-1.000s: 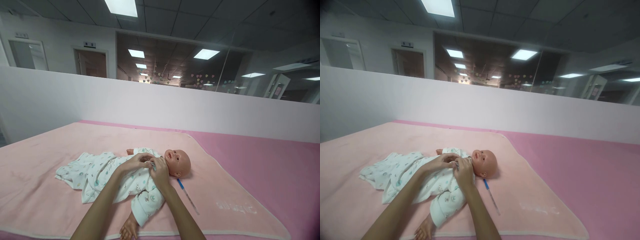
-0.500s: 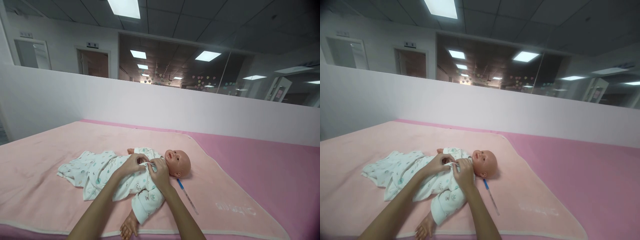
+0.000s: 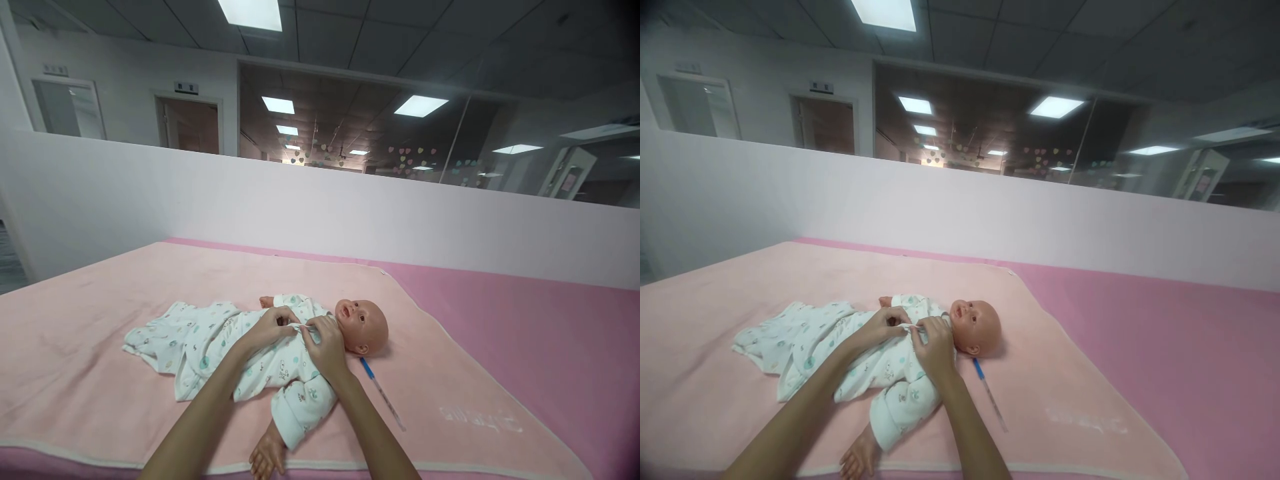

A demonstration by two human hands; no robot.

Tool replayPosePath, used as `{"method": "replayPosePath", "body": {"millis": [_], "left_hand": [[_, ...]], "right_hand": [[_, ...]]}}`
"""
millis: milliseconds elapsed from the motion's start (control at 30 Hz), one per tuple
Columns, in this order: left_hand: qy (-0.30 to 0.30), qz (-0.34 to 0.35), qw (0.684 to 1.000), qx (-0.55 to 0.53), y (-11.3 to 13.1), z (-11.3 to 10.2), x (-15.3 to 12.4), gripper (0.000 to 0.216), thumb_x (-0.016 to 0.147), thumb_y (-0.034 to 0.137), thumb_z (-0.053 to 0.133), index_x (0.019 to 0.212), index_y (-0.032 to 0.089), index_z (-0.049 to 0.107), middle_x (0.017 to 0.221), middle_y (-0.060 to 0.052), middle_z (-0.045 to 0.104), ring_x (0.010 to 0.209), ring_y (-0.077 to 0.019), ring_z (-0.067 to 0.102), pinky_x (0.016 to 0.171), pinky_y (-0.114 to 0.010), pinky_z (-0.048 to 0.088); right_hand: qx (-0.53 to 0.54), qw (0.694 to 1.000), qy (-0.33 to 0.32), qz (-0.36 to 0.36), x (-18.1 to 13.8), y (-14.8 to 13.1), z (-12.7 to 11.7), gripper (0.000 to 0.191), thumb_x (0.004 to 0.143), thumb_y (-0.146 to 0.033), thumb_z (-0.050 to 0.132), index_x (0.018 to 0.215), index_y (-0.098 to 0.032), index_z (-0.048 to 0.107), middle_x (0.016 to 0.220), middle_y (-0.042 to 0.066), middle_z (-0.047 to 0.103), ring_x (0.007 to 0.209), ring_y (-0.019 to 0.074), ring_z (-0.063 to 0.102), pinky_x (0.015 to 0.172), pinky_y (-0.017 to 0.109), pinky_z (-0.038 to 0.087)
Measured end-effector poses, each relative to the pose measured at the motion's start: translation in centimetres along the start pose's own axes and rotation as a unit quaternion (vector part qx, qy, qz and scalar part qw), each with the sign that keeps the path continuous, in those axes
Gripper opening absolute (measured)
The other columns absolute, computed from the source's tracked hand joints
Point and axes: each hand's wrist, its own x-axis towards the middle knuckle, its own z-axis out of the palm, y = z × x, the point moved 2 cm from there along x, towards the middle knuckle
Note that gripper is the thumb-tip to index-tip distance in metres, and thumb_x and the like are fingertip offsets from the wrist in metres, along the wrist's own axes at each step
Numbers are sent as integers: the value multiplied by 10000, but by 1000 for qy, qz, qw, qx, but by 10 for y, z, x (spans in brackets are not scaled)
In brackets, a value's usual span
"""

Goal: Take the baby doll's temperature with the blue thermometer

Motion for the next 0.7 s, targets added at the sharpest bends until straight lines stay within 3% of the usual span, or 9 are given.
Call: {"method": "replayPosePath", "body": {"millis": [267, 500, 700], "left_hand": [[2, -11, 999, -38, -7, -3, 2, 152, 586, 264, 668, 694, 160, 693, 674, -25, 560, 609, -123, 469, 547, -224, 365], [-14, -28, 998, -53, -9, -3, 4, 131, 508, 245, 729, 570, 146, 669, 638, -22, 545, 605, -130, 505, 540, -228, 385], [-42, -27, 998, -28, 7, -3, -1, 152, 548, 283, 690, 609, 161, 622, 638, -3, 532, 614, -132, 488, 568, -232, 388]], "right_hand": [[3, 1000, -7, 3, 0, 0, -1, 106, 797, -228, 486, 717, -189, 542, 683, 17, 580, 690, 151, 513, 647, 263, 363], [5, 1000, -20, 0, 0, -2, -7, 98, 800, -224, 498, 715, -193, 535, 684, 24, 576, 699, 165, 507, 652, 278, 356], [7, 1000, -16, 1, -1, -2, -8, 100, 804, -230, 495, 723, -189, 538, 691, 20, 573, 704, 157, 510, 650, 267, 358]]}}
